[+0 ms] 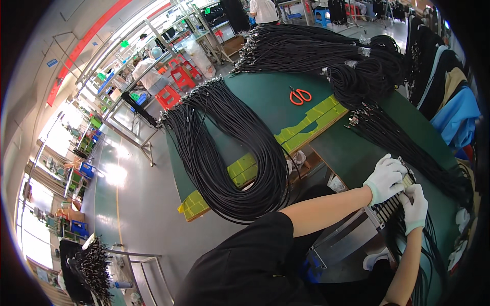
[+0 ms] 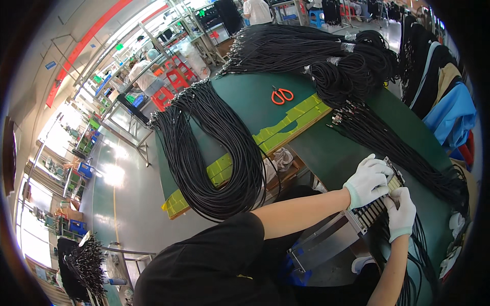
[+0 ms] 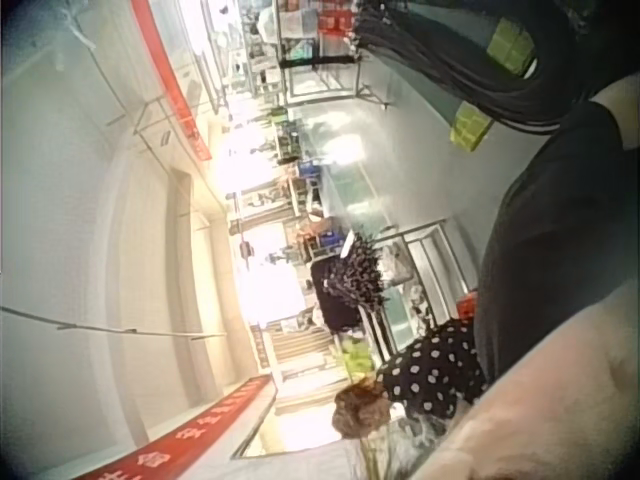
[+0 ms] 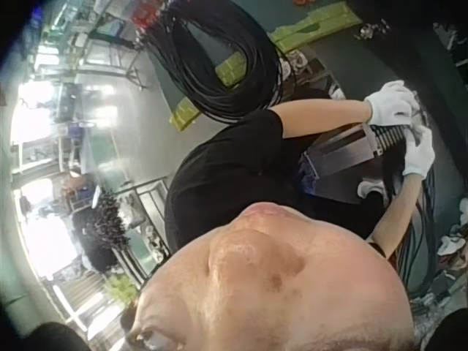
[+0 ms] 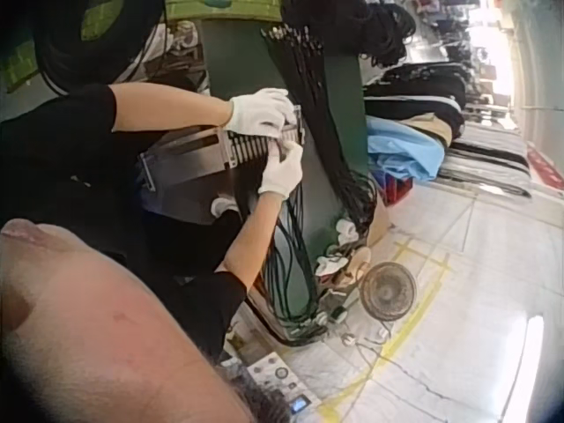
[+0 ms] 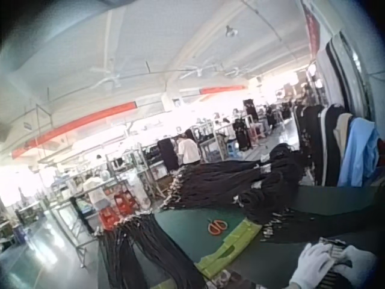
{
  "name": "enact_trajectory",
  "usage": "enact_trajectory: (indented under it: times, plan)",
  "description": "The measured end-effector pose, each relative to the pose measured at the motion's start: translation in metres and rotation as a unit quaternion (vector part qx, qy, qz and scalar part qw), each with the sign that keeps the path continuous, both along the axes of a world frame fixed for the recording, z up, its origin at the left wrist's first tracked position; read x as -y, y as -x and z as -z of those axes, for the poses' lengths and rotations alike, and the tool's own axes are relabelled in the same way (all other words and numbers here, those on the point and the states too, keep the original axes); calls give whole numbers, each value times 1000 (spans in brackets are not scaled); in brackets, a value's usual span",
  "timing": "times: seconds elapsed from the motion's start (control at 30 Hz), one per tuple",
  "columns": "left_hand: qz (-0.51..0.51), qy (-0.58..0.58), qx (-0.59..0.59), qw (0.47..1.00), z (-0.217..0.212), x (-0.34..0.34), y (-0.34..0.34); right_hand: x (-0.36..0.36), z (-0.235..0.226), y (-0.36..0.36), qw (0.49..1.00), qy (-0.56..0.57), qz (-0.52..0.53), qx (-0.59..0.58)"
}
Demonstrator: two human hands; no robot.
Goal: The person inserts cables into the slots of a metal fixture by hand and slides the fixture cover shut. Afterwards, the person unscrews the cap of a glass bottle and handles the bottle.
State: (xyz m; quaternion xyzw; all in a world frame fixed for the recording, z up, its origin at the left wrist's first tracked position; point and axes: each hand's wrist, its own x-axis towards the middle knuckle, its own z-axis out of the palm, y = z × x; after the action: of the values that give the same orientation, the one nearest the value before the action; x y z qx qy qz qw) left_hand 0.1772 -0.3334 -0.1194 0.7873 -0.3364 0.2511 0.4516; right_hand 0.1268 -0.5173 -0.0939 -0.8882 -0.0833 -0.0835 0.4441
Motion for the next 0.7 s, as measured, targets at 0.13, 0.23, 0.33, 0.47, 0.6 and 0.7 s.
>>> enact_trajectory:
  times: [0.13,0.23,0.33,0.47,0.6,0.7]
  plan:
    - [-21,57,-27,998,-1,-5,-5,19,-6,-4,1000,-18,-3,-7]
    - [-61,66,-25,996,-4,-9,-9,35,-4,-5,999,30,18,-7]
    - [-104,91,-82,987,-4,-15,-5,38,1,-2,1000,20,11,3]
    - [-128,32,-98,986,6,2,-9,40,-9,19,992,96,16,79]
    - [-145,-75,-80,983,-18,-31,-13,17,-20,1,983,143,-12,113]
    - [-107,-65,-181,975,-5,-35,-25,21,-12,-6,970,213,3,121]
